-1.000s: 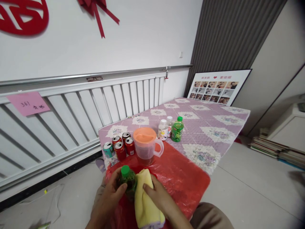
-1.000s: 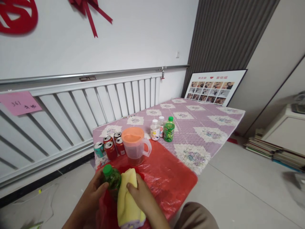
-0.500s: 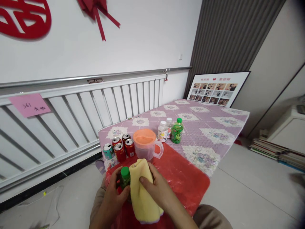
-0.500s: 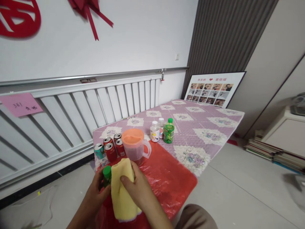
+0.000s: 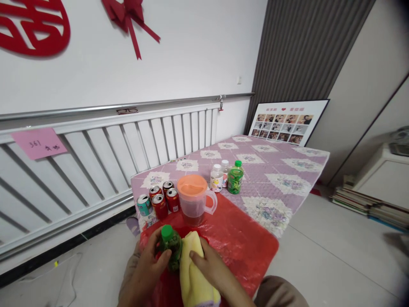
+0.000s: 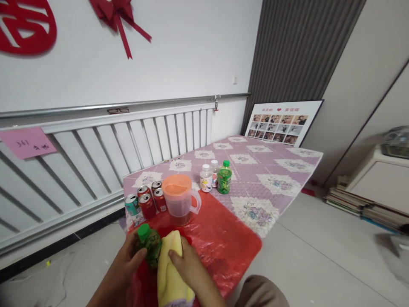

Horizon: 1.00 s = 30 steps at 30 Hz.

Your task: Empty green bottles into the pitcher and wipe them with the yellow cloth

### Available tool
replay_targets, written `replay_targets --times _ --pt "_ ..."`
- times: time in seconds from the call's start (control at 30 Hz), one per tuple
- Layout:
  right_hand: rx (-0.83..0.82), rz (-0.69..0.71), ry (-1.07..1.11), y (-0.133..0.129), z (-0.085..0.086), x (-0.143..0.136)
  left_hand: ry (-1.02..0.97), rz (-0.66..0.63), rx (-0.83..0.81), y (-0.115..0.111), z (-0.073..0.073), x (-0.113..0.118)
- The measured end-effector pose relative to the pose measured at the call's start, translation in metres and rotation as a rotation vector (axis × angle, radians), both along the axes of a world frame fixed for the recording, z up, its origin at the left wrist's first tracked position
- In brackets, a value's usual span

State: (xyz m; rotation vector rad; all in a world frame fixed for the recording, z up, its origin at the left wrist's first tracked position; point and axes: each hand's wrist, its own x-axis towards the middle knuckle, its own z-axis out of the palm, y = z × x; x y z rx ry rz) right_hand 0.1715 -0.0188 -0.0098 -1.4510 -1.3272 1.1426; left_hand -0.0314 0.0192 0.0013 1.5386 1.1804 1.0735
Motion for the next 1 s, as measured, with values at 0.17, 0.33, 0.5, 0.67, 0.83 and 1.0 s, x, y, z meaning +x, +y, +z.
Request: replay_targets --times 0.17,0.33,0.5,0.67,0.83,1.0 --pt "0.059 -0.004 0.219 0.003 0.024 -0.005 0.089 0.065 0.019 -0.003 0.003 0.006" --pt "-0.024 0.040 0.642 0.003 0.044 -0.014 0.026 -0.001 -0.035 -0.006 0.006 0.007" --pt "-0.160 -0.033 0.689 0.005 0.014 -0.018 -0.163 -0.059 -0.064 -0.004 -0.003 -0.001" --pt "-0.213 -0.059 0.660 0.000 -0.014 -0.017 -0.171 -0.112 -0.118 -0.006 -0.002 -0.003" --pt "-0.200 -0.074 0.718 -0.002 0.002 -0.015 -0.016 -0.022 -0.057 -0.011 0.004 0.007" --pt "-0.150 -0.051 0.863 -0.002 0.040 -0.017 0.046 -0.029 -0.042 -0.010 0.007 0.006"
